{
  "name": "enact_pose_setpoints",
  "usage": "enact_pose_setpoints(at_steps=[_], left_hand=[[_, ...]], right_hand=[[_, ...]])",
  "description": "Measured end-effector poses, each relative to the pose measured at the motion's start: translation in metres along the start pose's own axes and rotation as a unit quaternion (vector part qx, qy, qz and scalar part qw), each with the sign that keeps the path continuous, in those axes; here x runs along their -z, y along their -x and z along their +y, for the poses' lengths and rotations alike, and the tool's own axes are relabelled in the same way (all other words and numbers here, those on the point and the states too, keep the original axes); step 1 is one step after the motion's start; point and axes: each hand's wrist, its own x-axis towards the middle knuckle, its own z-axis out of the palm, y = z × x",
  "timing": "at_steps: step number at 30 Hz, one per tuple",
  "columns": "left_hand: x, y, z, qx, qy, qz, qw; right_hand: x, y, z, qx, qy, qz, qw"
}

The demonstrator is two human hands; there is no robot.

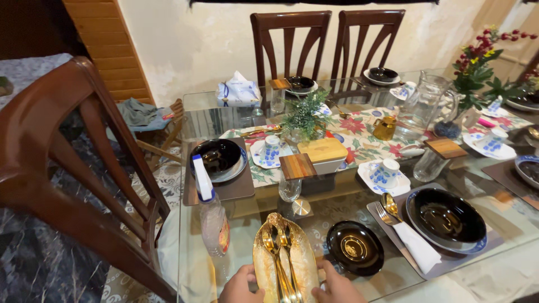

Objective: The person cleans various items on a dining table with a cloth, including a wooden box lid, a red-handled knife, several gold spoons on a tray, a gold cup, and a glass vase containing artificial flowers and blue pebbles.

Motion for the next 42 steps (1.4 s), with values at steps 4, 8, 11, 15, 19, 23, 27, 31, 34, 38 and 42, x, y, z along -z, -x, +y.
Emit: enact_pose_setpoints(at_steps=[4, 8, 11, 15, 19, 23, 27, 31, 34, 38, 42], left_hand=[[0.025, 0.01, 0.032, -0.033, 0.005, 0.011, 0.999], [0.066, 0.03, 0.088, 0.0, 0.054, -0.014, 0.998], [0.092, 0.042, 0.127, -0.015, 0.089, -0.048, 0.995], [0.113, 0.055, 0.169, -0.067, 0.151, -0.066, 0.984], [0.118, 0.058, 0.204, -0.114, 0.207, -0.064, 0.969], [0.119, 0.052, 0.233, -0.14, 0.237, -0.082, 0.958], [0.118, 0.042, 0.263, -0.16, 0.264, -0.087, 0.947], [0.11, 0.031, 0.294, -0.148, 0.252, -0.078, 0.953], [0.099, 0.02, 0.315, -0.144, 0.192, -0.04, 0.97], [0.072, -0.007, 0.339, -0.112, 0.234, -0.049, 0.965], [0.037, -0.037, 0.359, -0.087, 0.266, -0.051, 0.959]], right_hand=[[0.006, 0.011, -0.021, -0.023, -0.037, 0.015, 0.999], [0.03, 0.029, -0.047, -0.042, -0.046, 0.059, 0.996], [0.053, 0.053, -0.08, 0.025, -0.103, 0.084, 0.991], [0.084, 0.089, -0.144, -0.058, -0.196, 0.115, 0.972], [0.11, 0.11, -0.186, -0.151, -0.17, 0.165, 0.96], [0.134, 0.113, -0.193, -0.114, -0.218, 0.214, 0.945], [0.165, 0.102, -0.189, -0.096, -0.124, 0.233, 0.96], [0.199, 0.085, -0.186, -0.078, -0.1, 0.245, 0.961], [0.226, 0.063, -0.174, -0.062, -0.1, 0.238, 0.964], [0.269, 0.024, -0.15, -0.046, -0.105, 0.212, 0.971], [0.309, -0.006, -0.138, -0.102, -0.111, 0.188, 0.97]])
